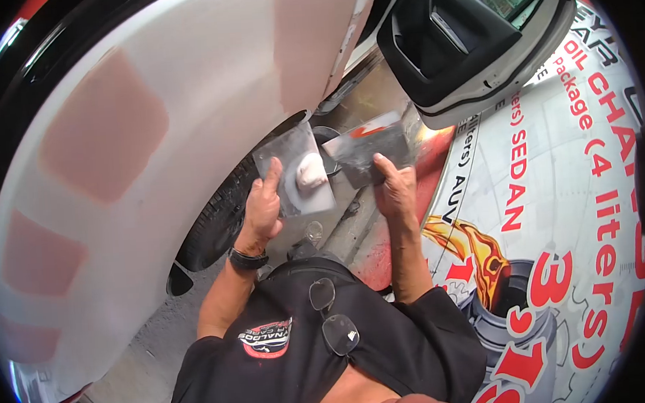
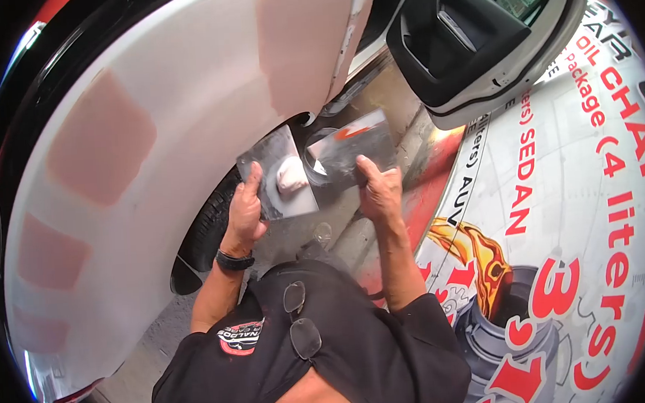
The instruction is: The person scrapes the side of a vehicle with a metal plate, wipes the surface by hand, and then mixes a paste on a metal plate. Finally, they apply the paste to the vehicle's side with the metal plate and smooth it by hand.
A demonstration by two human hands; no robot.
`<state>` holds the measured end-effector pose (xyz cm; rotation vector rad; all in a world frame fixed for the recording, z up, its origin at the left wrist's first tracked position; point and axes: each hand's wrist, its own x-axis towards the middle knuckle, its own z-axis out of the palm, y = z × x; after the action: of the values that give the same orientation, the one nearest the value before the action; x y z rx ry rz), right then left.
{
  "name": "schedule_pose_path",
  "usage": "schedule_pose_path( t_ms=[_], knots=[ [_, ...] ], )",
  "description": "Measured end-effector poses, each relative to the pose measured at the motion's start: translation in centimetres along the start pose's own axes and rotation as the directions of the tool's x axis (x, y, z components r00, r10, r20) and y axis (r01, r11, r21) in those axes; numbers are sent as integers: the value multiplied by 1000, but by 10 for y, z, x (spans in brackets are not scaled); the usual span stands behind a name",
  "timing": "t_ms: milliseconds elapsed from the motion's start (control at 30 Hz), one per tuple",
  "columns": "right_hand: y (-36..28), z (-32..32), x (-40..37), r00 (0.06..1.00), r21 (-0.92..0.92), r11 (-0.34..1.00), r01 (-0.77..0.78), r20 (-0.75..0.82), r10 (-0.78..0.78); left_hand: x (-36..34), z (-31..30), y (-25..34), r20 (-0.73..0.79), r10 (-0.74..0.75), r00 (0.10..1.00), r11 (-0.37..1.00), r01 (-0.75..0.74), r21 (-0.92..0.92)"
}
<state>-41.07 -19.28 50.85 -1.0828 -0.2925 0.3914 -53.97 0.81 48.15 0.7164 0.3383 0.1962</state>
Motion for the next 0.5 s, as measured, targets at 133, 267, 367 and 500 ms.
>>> schedule_pose_path(
  t_ms=[133,267,367,500],
  knots=[
    [-32,39,-15,737,-720,175,672,627,-252,15,-20,-5,-163,243,956,933,-185,308],
    [-43,61,-33,624,-596,-363,717,780,-49,8,-3,-2,-165,488,857,713,-282,642],
    [-44,62,-24,654,-673,-392,627,728,-205,-3,12,6,-152,393,907,803,-258,537],
    [-54,58,-23,559,-521,-326,789,829,27,-4,10,7,-99,331,938,785,-216,581]
  ],
)
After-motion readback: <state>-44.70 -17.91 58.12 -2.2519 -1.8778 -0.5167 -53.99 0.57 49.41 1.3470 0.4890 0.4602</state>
